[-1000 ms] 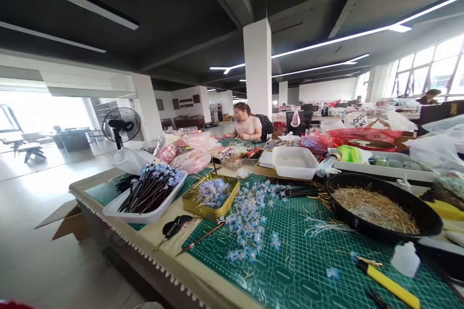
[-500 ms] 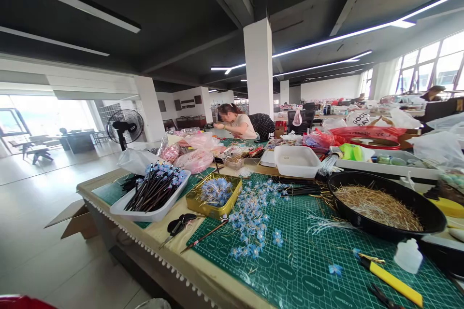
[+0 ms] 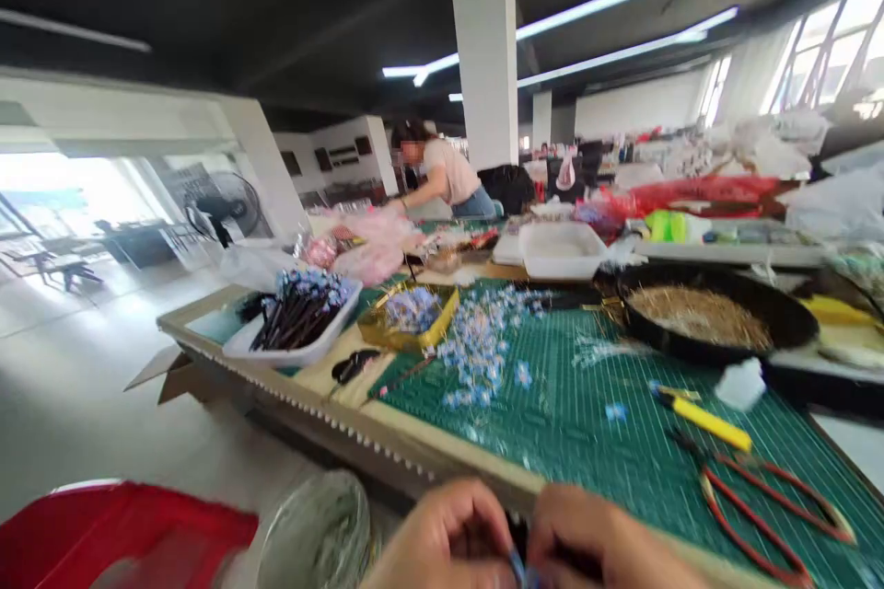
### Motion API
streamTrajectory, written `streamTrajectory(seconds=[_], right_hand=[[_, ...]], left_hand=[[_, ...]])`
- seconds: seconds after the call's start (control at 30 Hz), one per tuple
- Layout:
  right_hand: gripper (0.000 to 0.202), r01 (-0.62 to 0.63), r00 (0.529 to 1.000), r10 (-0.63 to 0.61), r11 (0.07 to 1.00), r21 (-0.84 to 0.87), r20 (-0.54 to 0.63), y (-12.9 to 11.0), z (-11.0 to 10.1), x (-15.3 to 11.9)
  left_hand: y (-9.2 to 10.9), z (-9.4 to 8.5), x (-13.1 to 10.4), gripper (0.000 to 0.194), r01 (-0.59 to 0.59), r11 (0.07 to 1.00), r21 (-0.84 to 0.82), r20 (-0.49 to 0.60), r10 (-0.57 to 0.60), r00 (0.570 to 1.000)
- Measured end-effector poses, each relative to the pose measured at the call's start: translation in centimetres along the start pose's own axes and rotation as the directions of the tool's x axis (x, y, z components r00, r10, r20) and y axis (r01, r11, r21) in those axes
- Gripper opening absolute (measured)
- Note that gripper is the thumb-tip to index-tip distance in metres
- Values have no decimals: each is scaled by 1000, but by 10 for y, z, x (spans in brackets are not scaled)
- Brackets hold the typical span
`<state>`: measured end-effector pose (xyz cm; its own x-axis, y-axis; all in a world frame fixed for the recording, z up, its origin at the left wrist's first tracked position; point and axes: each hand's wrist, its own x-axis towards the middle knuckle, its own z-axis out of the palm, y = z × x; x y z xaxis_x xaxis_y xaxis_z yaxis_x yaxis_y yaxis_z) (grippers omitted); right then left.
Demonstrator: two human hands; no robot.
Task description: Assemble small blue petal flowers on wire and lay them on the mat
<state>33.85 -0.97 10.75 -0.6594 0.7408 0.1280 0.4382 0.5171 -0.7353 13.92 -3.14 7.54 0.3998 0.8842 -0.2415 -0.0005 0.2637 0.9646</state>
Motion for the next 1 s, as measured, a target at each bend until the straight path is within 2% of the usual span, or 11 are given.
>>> streamTrajectory(seconds=[0.1,0.2,0.3,0.43,0.53,0.63,0.67,0.73,0.83,0.9,1.0], right_hand=[[41,-126,988,113,985,122,109,0,1,-2],[41,-190,979,173,967,170,111,-4,-1,-2],[34,-196,980,191,973,118,55,-6,-1,-2],[26,-183,978,178,982,-45,-109,4,3,-6],[23,-154,967,122,979,-135,-223,9,5,-13],[21,-82,958,16,972,-218,-287,1,4,-22],[23,-48,965,-12,974,-223,-262,-4,4,-25],[26,-32,992,13,988,-151,-123,-14,3,-27],[18,-185,976,179,982,39,123,-22,5,-24],[24,-268,950,243,957,113,194,-21,9,-20],[26,-310,934,266,936,169,237,-16,14,-13]], left_hand=[[-1,3,-11,36,-43,941,-336,-11,42,999],[2,1,-14,37,40,903,-429,46,-22,999],[3,-2,-14,34,79,884,-461,93,-41,995],[6,-4,-19,31,77,886,-457,111,-29,993],[10,-5,-23,30,91,891,-446,110,-47,993],[13,-4,-24,28,131,906,-403,132,-84,988],[13,-4,-24,28,138,916,-377,143,-89,986],[12,-3,-24,27,137,938,-319,159,-90,983],[9,-3,-23,24,130,956,-262,161,-89,983],[7,-4,-24,21,132,963,-236,173,-92,981],[7,-6,-25,14,135,979,-153,205,-103,973]])
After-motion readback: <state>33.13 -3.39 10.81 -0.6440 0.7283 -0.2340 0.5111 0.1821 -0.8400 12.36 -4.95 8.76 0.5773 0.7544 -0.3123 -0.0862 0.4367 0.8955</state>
